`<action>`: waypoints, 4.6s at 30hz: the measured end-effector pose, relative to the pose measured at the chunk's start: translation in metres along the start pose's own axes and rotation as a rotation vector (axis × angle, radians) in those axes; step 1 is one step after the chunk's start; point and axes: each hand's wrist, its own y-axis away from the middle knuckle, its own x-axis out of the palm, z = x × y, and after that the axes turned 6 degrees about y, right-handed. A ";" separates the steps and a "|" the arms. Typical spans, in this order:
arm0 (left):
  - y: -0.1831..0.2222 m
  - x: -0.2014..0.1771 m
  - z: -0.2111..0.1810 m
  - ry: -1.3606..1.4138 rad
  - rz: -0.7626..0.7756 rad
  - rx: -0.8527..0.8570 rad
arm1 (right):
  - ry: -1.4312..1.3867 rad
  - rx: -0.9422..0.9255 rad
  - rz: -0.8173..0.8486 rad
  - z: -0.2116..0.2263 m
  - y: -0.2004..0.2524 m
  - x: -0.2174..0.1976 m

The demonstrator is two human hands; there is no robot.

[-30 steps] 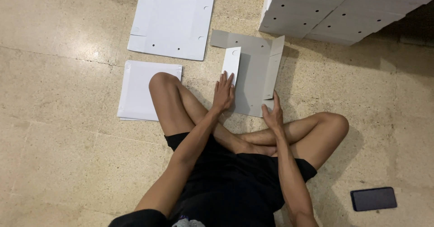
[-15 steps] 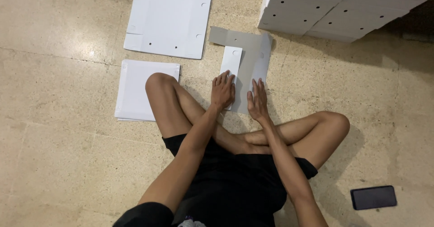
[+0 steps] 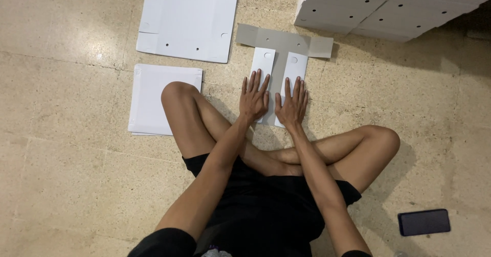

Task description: Assembling cardboard boxes from flat sheets by folding and tucking flaps.

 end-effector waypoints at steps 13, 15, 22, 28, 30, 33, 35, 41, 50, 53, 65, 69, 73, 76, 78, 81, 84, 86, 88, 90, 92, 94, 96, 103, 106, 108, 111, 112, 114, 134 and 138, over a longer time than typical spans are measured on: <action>-0.010 -0.002 0.002 -0.043 0.075 0.067 | 0.045 -0.011 -0.009 -0.001 -0.011 0.001; -0.010 -0.005 0.002 -0.085 0.113 0.063 | 0.036 0.004 -0.018 0.001 -0.010 0.000; -0.017 0.002 0.010 -0.054 0.096 0.061 | 0.033 0.002 -0.042 -0.001 -0.011 0.006; -0.020 0.001 0.010 -0.026 0.023 0.077 | 0.049 -0.057 -0.120 -0.001 -0.010 0.008; -0.018 0.000 0.008 -0.030 -0.077 0.139 | 0.047 -0.094 -0.133 -0.002 -0.011 0.010; -0.026 0.005 0.011 -0.077 -0.033 0.138 | 0.037 -0.117 -0.140 -0.001 -0.013 0.008; -0.038 0.006 0.013 -0.073 -0.013 0.129 | 0.043 -0.128 -0.156 -0.002 -0.014 0.009; -0.057 0.025 0.022 -0.086 0.015 0.113 | 0.020 -0.155 -0.203 -0.014 -0.026 0.016; -0.052 -0.018 -0.002 -0.020 0.091 0.011 | 0.111 -0.089 -0.202 -0.014 -0.056 0.012; -0.062 -0.015 0.004 -0.039 0.113 -0.004 | 0.154 -0.100 -0.231 -0.013 -0.068 0.011; -0.110 0.023 0.039 -0.033 -0.274 0.170 | 0.131 -0.085 -0.310 -0.017 -0.092 0.021; -0.125 0.035 0.041 -0.036 -0.454 0.191 | 0.107 -0.076 -0.401 -0.021 -0.104 0.030; -0.128 0.044 0.042 -0.031 -0.448 0.128 | 0.075 -0.061 -0.440 -0.027 -0.115 0.044; -0.130 0.057 0.043 -0.076 -0.484 -0.153 | -0.026 -0.020 -0.460 -0.024 -0.118 0.039; -0.126 0.049 0.031 -0.067 -0.527 -0.477 | -0.057 0.088 -0.467 -0.020 -0.118 0.032; -0.127 0.042 0.025 -0.019 -0.516 -0.561 | -0.001 0.324 -0.461 -0.023 -0.119 0.040; -0.121 0.031 0.021 0.068 -0.501 -0.469 | 0.049 0.452 -0.446 -0.024 -0.118 0.048; -0.117 0.013 0.012 0.075 -0.477 -0.385 | 0.020 0.420 -0.441 -0.026 -0.118 0.050; -0.117 0.012 0.012 0.083 -0.453 -0.302 | -0.009 0.388 -0.436 -0.027 -0.118 0.052; -0.121 0.026 0.022 0.101 -0.377 -0.133 | -0.023 0.217 -0.558 -0.027 -0.118 0.051; -0.120 0.022 0.023 0.073 -0.296 -0.087 | -0.028 0.129 -0.599 -0.027 -0.118 0.050; -0.120 0.014 0.020 0.045 -0.215 -0.040 | -0.033 0.041 -0.639 -0.023 -0.118 0.042; -0.120 0.002 0.016 0.025 -0.132 -0.003 | -0.081 -0.048 -0.585 -0.014 -0.117 0.026; -0.134 -0.018 0.019 -0.085 0.055 0.033 | 0.028 -0.016 -0.259 -0.021 -0.129 0.028; -0.140 -0.018 0.021 -0.106 0.103 0.059 | 0.032 -0.010 -0.167 -0.022 -0.133 0.022; -0.145 -0.016 0.023 -0.136 0.135 0.059 | 0.054 -0.007 -0.147 -0.020 -0.136 0.016; -0.147 -0.017 0.021 -0.145 0.122 0.061 | 0.063 0.017 -0.080 -0.021 -0.143 0.020; -0.147 -0.017 0.021 -0.145 0.121 0.059 | 0.062 0.015 -0.079 -0.020 -0.144 0.019; -0.148 -0.017 0.020 -0.138 0.134 0.024 | 0.086 0.052 -0.045 -0.017 -0.146 0.018; -0.150 -0.008 0.022 -0.129 0.082 0.007 | 0.080 0.112 0.004 -0.013 -0.159 0.022; -0.151 -0.009 0.022 -0.098 0.103 -0.006 | 0.075 0.129 0.039 -0.011 -0.158 0.015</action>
